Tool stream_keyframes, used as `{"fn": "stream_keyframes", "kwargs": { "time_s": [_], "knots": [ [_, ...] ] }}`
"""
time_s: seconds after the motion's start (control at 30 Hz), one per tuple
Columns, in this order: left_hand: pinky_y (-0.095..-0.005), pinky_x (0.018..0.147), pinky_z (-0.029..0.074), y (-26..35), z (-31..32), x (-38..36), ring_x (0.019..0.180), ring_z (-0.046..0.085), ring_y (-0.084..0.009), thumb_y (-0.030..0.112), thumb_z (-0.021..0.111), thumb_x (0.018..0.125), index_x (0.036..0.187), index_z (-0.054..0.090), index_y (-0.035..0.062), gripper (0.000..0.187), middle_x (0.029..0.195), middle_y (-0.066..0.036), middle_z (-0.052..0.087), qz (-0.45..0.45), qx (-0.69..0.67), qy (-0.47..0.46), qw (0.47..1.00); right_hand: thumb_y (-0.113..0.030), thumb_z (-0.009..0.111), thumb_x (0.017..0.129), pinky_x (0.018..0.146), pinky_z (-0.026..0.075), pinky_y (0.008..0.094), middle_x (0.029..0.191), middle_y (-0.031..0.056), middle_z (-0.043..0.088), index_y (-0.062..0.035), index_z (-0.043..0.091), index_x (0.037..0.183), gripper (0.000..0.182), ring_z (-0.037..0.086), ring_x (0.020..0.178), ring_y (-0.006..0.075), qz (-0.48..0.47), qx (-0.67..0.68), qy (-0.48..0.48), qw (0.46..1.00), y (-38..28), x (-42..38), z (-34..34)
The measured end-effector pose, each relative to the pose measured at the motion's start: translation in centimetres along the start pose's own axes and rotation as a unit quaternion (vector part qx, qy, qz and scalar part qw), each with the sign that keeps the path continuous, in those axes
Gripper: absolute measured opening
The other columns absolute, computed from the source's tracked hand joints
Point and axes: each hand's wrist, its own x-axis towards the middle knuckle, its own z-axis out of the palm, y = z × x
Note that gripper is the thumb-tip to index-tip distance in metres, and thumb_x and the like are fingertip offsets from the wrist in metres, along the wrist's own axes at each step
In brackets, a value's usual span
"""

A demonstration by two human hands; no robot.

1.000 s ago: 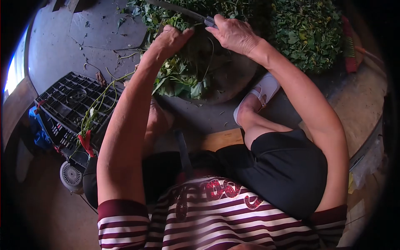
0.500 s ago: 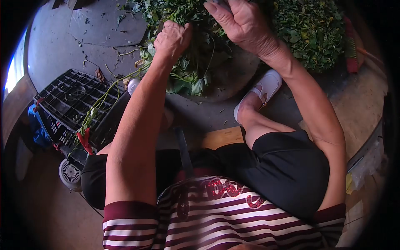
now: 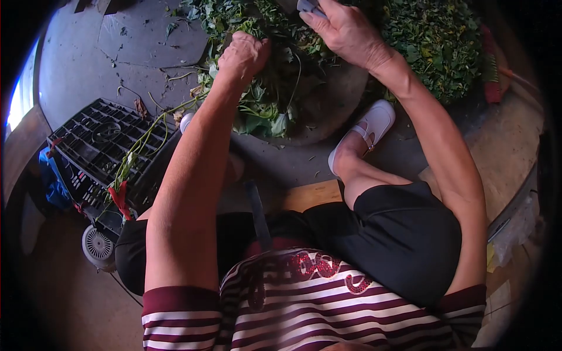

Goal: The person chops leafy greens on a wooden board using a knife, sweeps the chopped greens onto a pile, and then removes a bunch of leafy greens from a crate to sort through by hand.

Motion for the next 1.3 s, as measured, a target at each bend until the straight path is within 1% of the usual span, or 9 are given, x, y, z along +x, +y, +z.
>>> {"fn": "stream_keyframes", "kwargs": {
  "time_s": [0.2, 0.23, 0.33, 0.63, 0.7, 0.77, 0.9, 1.17, 1.3],
  "knots": [
    [-0.0431, 0.091, 0.041, -2.4, 1.5, 2.7, 0.107, 0.054, -0.0398, 0.050, 0.052, 0.078, 0.112, 0.042, -0.0092, 0.069, 0.111, -0.030, 0.055, 0.086, 0.030, -0.036, 0.995, -0.026, 0.056, 0.088, 0.056, 0.046, 0.0419, 0.074, 0.0180, 0.060, -0.0054, 0.053, 0.096, 0.022, 0.059, 0.070, 0.0377, -0.148, 0.152, 0.181, 0.960, -2.4, 0.7, 0.2],
    [-0.0430, 0.091, 0.041, -1.6, 0.9, 1.7, 0.107, 0.054, -0.0397, 0.048, 0.052, 0.078, 0.113, 0.041, -0.0098, 0.068, 0.111, -0.030, 0.055, 0.057, -0.001, -0.027, 0.998, -0.026, 0.056, 0.088, 0.056, 0.045, 0.0418, 0.075, 0.0181, 0.060, -0.0054, 0.053, 0.097, 0.022, 0.059, 0.070, 0.0378, -0.120, 0.164, 0.172, 0.964, -1.9, 0.2, 1.8],
    [-0.0427, 0.092, 0.040, -0.6, 0.3, 0.7, 0.108, 0.053, -0.0399, 0.040, 0.050, 0.079, 0.112, 0.041, -0.0097, 0.061, 0.112, -0.030, 0.054, 0.012, -0.010, -0.029, 0.999, -0.027, 0.056, 0.088, 0.055, 0.045, 0.0453, 0.067, 0.0195, 0.059, -0.0027, 0.049, 0.088, 0.026, 0.059, 0.067, 0.0404, 0.041, 0.011, -0.064, 0.997, 0.3, -1.5, 5.2],
    [-0.0439, 0.092, 0.040, -0.4, 0.3, 0.3, 0.108, 0.053, -0.0407, 0.034, 0.046, 0.078, 0.107, 0.042, -0.0077, 0.051, 0.111, -0.030, 0.055, 0.015, -0.008, -0.026, 1.000, -0.026, 0.056, 0.088, 0.049, 0.042, 0.0416, 0.059, 0.0190, 0.053, -0.0013, 0.045, 0.079, 0.028, 0.057, 0.059, 0.0373, -0.011, 0.039, 0.002, 0.999, -0.4, 0.6, 1.7],
    [-0.0440, 0.092, 0.040, -0.3, 0.0, 0.2, 0.108, 0.053, -0.0407, 0.034, 0.046, 0.078, 0.107, 0.042, -0.0079, 0.051, 0.111, -0.030, 0.055, 0.019, -0.004, -0.022, 1.000, -0.029, 0.057, 0.086, 0.052, 0.046, 0.0431, 0.062, 0.0179, 0.058, -0.0029, 0.049, 0.077, 0.029, 0.060, 0.062, 0.0365, -0.143, 0.076, 0.149, 0.975, -0.6, 1.6, 1.5],
    [-0.0441, 0.091, 0.040, -0.4, 0.1, 0.4, 0.107, 0.054, -0.0408, 0.035, 0.047, 0.078, 0.107, 0.042, -0.0081, 0.052, 0.111, -0.030, 0.055, 0.026, -0.011, -0.022, 0.999, -0.028, 0.057, 0.086, 0.051, 0.045, 0.0428, 0.060, 0.0177, 0.056, -0.0028, 0.048, 0.077, 0.028, 0.058, 0.060, 0.0369, -0.135, 0.077, 0.169, 0.973, -0.9, 0.9, 1.7],
    [-0.0441, 0.091, 0.041, -0.4, 0.3, 0.6, 0.107, 0.054, -0.0410, 0.036, 0.048, 0.078, 0.107, 0.042, -0.0081, 0.052, 0.112, -0.029, 0.055, 0.022, -0.006, -0.022, 0.999, -0.029, 0.054, 0.088, 0.051, 0.046, 0.0456, 0.059, 0.0179, 0.057, -0.0023, 0.045, 0.082, 0.029, 0.058, 0.059, 0.0391, 0.023, -0.015, -0.052, 0.998, 0.5, -2.2, 4.9],
    [-0.0447, 0.086, 0.044, 0.2, -0.1, -0.3, 0.101, 0.058, -0.0394, 0.035, 0.046, 0.082, 0.103, 0.044, -0.0040, 0.045, 0.108, -0.027, 0.058, 0.029, 0.066, -0.005, 0.997, -0.026, 0.056, 0.087, 0.051, 0.044, 0.0436, 0.062, 0.0169, 0.058, -0.0040, 0.047, 0.082, 0.025, 0.058, 0.061, 0.0375, 0.019, 0.000, -0.003, 1.000, 1.1, -1.4, 2.4],
    [-0.0437, 0.080, 0.047, 1.8, -0.7, -0.9, 0.093, 0.061, -0.0387, 0.015, 0.039, 0.085, 0.097, 0.050, -0.0001, 0.022, 0.097, -0.026, 0.062, 0.177, 0.197, 0.010, 0.964, -0.021, 0.058, 0.087, 0.048, 0.042, 0.0376, 0.059, 0.0154, 0.054, -0.0036, 0.050, 0.085, 0.019, 0.056, 0.056, 0.0354, -0.035, 0.073, 0.075, 0.994, -1.0, -0.2, -0.7]
  ]
}}
